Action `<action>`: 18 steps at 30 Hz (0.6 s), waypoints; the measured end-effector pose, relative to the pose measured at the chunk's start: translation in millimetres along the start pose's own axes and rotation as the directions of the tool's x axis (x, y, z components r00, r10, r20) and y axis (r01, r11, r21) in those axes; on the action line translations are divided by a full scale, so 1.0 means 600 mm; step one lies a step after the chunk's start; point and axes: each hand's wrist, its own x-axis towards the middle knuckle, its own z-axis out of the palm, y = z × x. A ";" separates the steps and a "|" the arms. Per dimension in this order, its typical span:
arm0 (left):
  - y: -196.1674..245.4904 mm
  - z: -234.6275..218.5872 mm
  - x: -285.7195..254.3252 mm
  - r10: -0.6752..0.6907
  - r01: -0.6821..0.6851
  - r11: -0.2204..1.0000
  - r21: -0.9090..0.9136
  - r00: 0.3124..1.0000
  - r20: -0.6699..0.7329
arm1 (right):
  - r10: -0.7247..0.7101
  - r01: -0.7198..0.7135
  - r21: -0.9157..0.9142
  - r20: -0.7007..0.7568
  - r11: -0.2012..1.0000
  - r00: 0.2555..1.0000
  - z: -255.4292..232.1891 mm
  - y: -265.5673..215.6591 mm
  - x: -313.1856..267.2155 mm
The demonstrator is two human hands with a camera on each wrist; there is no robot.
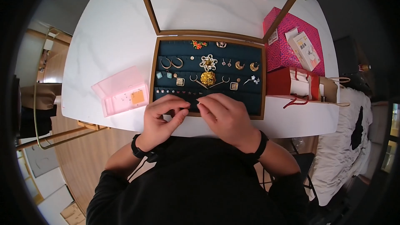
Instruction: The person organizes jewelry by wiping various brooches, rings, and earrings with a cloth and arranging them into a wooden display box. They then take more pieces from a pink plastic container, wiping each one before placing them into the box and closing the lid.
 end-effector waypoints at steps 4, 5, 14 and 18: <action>-0.001 -0.038 -0.012 0.018 -0.008 0.991 0.134 0.997 -0.074 | 0.157 -0.141 -0.109 0.163 0.984 0.974 -0.025 0.028 -0.010; -0.002 -0.049 -0.015 0.015 -0.005 0.992 0.128 0.997 -0.074 | 0.209 -0.185 -0.128 0.213 0.974 0.954 -0.028 0.030 -0.011; -0.026 -0.109 -0.045 0.039 0.014 0.980 0.197 0.963 -0.265 | 0.181 -0.076 -0.272 0.386 0.959 0.905 -0.009 0.044 0.008; -0.032 -0.117 -0.061 0.029 0.023 0.983 0.184 0.960 -0.279 | 0.197 -0.059 -0.321 0.417 0.945 0.887 0.000 0.047 0.018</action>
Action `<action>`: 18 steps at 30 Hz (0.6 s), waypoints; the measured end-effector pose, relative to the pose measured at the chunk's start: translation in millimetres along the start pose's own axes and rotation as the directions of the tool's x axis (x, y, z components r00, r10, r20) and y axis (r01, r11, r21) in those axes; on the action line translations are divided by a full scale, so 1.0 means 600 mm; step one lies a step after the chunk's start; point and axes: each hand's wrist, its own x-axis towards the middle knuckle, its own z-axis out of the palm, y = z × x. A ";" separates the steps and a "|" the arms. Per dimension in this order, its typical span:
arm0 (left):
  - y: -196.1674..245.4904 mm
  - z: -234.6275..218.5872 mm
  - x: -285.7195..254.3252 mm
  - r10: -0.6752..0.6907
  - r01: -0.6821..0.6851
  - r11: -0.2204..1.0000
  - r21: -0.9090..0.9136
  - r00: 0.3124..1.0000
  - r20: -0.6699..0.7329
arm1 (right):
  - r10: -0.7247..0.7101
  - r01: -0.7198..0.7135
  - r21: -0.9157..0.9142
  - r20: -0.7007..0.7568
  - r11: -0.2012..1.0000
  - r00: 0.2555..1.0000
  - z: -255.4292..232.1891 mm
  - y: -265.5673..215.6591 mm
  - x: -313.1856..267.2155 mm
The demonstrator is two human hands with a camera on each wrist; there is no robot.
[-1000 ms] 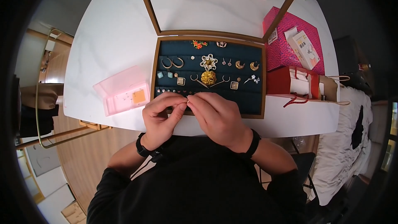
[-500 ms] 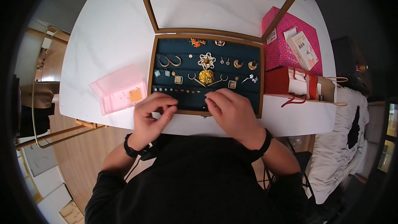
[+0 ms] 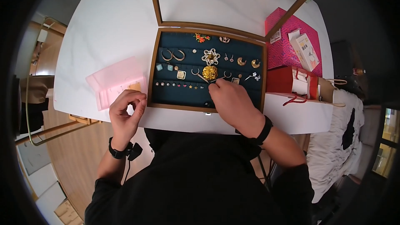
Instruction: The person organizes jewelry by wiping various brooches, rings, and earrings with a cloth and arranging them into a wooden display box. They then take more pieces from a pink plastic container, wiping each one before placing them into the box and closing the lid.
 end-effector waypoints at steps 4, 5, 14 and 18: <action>-0.003 -0.008 -0.008 0.010 -0.010 0.999 0.033 1.000 -0.003 | -0.073 0.091 -0.201 0.093 0.975 0.993 -0.013 -0.016 0.015; -0.005 -0.010 -0.010 0.009 -0.009 0.999 0.033 1.000 -0.003 | -0.087 0.111 -0.247 0.107 0.963 0.990 -0.015 -0.021 0.017; -0.015 -0.024 -0.020 -0.044 0.042 0.997 0.069 0.999 0.025 | -0.066 0.111 -0.391 0.127 0.914 0.990 -0.006 -0.041 0.030; -0.030 -0.022 -0.039 -0.050 0.050 0.998 0.024 0.999 0.021 | -0.052 0.085 -0.335 0.106 0.938 0.993 -0.004 -0.039 0.027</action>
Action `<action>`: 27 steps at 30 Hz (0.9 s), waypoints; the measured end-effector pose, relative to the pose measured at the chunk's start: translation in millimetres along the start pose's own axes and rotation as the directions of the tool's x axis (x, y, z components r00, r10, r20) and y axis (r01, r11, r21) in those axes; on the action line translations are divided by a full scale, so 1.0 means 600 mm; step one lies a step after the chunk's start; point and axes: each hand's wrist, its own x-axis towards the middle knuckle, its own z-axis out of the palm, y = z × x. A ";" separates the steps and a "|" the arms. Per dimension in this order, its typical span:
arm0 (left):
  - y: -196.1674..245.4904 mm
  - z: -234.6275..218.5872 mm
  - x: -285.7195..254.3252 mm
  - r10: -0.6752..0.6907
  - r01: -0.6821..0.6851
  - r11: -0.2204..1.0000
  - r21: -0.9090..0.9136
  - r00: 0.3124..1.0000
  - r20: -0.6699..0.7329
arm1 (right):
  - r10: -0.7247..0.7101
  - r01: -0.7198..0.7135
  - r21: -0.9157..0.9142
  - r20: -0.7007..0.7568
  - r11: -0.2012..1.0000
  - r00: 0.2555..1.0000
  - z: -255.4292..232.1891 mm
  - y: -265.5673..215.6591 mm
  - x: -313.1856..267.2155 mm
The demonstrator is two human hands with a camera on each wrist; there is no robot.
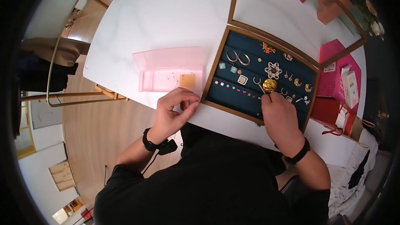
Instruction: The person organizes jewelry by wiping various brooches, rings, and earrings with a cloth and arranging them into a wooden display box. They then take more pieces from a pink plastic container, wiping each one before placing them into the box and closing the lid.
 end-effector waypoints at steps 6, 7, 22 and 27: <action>-0.005 -0.002 -0.014 -0.033 0.034 0.999 -0.008 0.999 0.020 | 0.030 -0.029 0.060 -0.014 0.998 0.999 0.009 0.008 -0.006; -0.006 -0.003 -0.015 -0.035 0.036 0.999 -0.012 0.999 0.019 | 0.030 -0.029 0.071 -0.016 0.997 0.999 0.010 0.008 -0.006; -0.015 -0.052 -0.013 -0.024 0.041 0.982 0.187 0.995 -0.095 | -0.017 0.017 0.015 -0.005 1.000 1.000 0.005 0.009 -0.014; -0.025 -0.087 -0.005 0.024 0.034 0.950 0.311 0.983 -0.182 | 0.025 -0.021 0.046 -0.081 0.999 0.996 -0.001 0.000 -0.017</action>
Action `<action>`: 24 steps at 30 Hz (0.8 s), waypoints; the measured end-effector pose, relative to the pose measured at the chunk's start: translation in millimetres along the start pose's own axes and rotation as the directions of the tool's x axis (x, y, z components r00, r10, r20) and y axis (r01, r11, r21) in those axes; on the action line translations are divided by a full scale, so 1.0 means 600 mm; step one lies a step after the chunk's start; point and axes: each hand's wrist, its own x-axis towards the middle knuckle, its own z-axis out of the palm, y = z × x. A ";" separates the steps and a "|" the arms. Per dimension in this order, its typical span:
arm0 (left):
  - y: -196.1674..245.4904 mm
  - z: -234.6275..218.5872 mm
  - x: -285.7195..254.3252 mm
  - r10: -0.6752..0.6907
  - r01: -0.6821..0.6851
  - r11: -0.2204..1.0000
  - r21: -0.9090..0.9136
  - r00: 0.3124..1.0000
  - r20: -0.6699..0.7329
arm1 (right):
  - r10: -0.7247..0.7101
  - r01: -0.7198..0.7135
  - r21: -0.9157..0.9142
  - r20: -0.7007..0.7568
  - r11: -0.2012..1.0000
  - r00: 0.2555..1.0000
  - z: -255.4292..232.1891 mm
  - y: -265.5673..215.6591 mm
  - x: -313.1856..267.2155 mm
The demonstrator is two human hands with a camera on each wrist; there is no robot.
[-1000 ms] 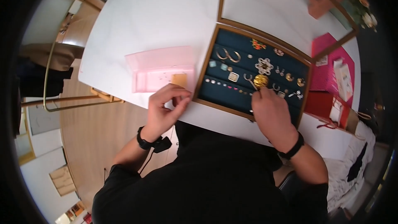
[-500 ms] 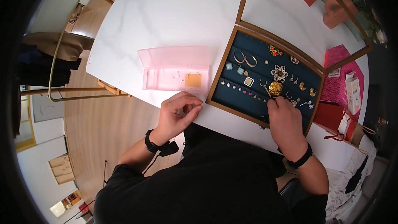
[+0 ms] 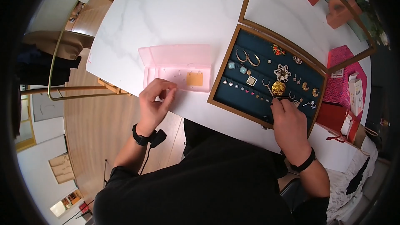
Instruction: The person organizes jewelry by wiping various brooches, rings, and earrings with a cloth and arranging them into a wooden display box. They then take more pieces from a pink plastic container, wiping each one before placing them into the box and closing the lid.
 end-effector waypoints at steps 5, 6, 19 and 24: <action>-0.019 -0.021 0.035 0.126 -0.113 0.965 0.235 0.991 -0.043 | -0.032 0.037 0.062 -0.079 0.997 0.996 -0.028 -0.025 0.004; -0.023 -0.021 0.045 0.217 -0.215 0.927 0.308 0.976 0.029 | -0.065 0.074 0.101 -0.090 0.992 0.994 -0.033 -0.033 0.007; -0.024 0.024 0.096 0.350 -0.486 0.717 0.500 0.871 0.346 | -0.216 0.250 0.285 -0.146 0.925 0.965 -0.022 -0.076 0.021; -0.028 0.029 0.096 0.473 -0.577 0.653 0.491 0.817 0.330 | -0.227 0.256 0.302 -0.129 0.918 0.965 -0.019 -0.080 0.025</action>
